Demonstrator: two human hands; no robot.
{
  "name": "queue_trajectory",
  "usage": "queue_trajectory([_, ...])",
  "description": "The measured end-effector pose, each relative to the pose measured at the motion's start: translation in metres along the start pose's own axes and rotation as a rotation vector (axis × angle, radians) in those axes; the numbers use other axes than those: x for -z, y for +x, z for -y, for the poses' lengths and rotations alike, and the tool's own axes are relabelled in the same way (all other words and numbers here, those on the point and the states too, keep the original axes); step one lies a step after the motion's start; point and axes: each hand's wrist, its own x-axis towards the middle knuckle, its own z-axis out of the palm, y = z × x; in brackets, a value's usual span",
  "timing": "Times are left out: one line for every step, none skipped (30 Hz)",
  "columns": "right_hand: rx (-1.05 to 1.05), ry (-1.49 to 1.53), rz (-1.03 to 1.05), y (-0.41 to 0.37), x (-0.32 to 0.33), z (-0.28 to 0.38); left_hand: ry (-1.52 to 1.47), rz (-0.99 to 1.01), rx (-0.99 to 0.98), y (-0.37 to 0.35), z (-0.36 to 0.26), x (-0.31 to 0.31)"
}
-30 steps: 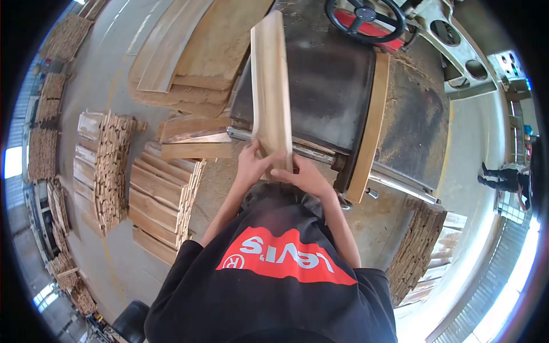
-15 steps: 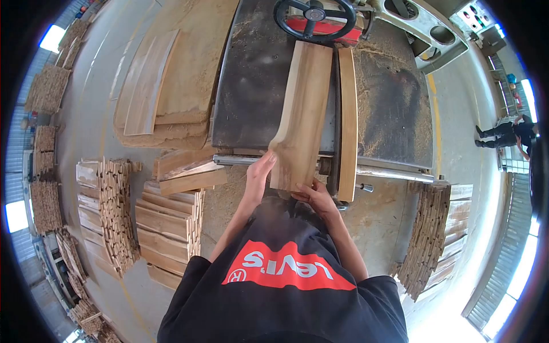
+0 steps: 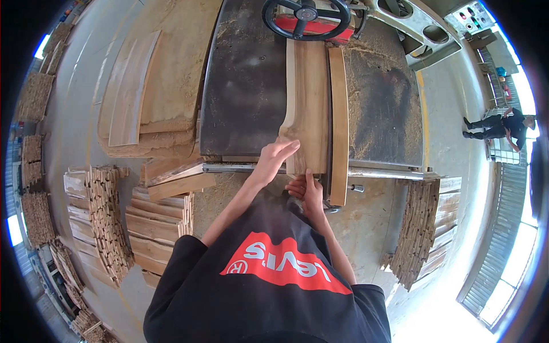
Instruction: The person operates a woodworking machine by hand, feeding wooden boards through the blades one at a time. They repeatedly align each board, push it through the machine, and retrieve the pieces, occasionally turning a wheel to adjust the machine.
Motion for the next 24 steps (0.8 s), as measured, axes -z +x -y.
queue_trajectory([0.031,0.004,-0.023,0.006,-0.003,0.001,0.038,0.017,0.014,0.006,-0.002,0.002])
queue_trajectory([0.062,0.004,-0.043,0.013,-0.006,0.003,0.074,0.030,0.026,0.014,-0.004,0.005])
queue_trajectory([0.092,0.000,-0.059,0.021,-0.009,0.006,0.067,0.034,0.024,0.020,-0.006,0.007])
queue_trajectory([0.090,0.004,-0.086,0.030,-0.011,0.010,0.061,0.034,0.021,0.028,-0.009,0.012])
queue_trajectory([0.089,0.007,-0.109,0.040,-0.013,0.016,0.058,0.031,0.016,0.035,-0.011,0.017])
queue_trajectory([0.087,0.010,-0.128,0.048,-0.016,0.020,0.050,0.047,-0.002,0.042,-0.012,0.022])
queue_trajectory([0.097,0.033,-0.162,0.052,-0.022,0.024,0.044,0.060,-0.022,0.050,-0.011,0.027])
queue_trajectory([0.112,0.042,-0.194,0.059,-0.027,0.026,0.039,0.067,-0.043,0.058,-0.011,0.032])
queue_trajectory([0.125,0.044,-0.221,0.065,-0.032,0.029,0.055,0.045,-0.053,0.065,-0.010,0.036])
queue_trajectory([0.138,0.040,-0.243,0.072,-0.036,0.034,0.121,0.076,-0.036,0.070,-0.018,0.040])
queue_trajectory([0.127,0.067,-0.244,0.079,-0.039,0.040,0.187,0.100,-0.018,0.073,-0.031,0.047])
queue_trajectory([0.133,0.076,-0.272,0.088,-0.045,0.047,0.251,0.116,0.004,0.077,-0.038,0.058])
queue_trajectory([0.151,0.074,-0.277,0.096,-0.050,0.054,0.415,0.062,-0.157,0.081,-0.036,0.070])
queue_trajectory([0.164,0.069,-0.282,0.103,-0.052,0.060,0.585,0.004,-0.300,0.083,-0.030,0.083])
queue_trajectory([0.177,0.065,-0.290,0.109,-0.054,0.065,0.763,-0.048,-0.433,0.083,-0.025,0.099])
queue_trajectory([0.197,0.069,-0.299,0.116,-0.059,0.069,0.903,-0.097,-0.441,0.082,-0.026,0.122])
queue_trajectory([0.230,0.044,-0.373,0.121,-0.068,0.073,1.048,-0.140,-0.447,0.081,-0.031,0.154])
queue_trajectory([0.234,0.054,-0.366,0.122,-0.073,0.080,1.193,-0.170,-0.447,0.078,-0.034,0.185])
queue_trajectory([0.203,0.083,-0.316,0.130,-0.068,0.086,1.236,-0.255,-0.406,0.072,-0.035,0.217])
queue_trajectory([0.175,0.116,-0.270,0.136,-0.070,0.093,1.278,-0.336,-0.370,0.066,-0.037,0.252])
queue_trajectory([0.155,0.127,-0.264,0.140,-0.072,0.099,1.338,-0.406,-0.273,0.059,-0.037,0.286])
queue_trajectory([0.136,0.138,-0.258,0.143,-0.079,0.108,1.394,-0.476,-0.175,0.050,-0.038,0.320])
queue_trajectory([0.131,0.155,-0.245,0.149,-0.081,0.114,1.417,-0.557,-0.047,0.037,-0.045,0.353])
queue_trajectory([0.116,0.157,-0.246,0.157,-0.081,0.121,1.434,-0.633,0.081,0.023,-0.051,0.385])
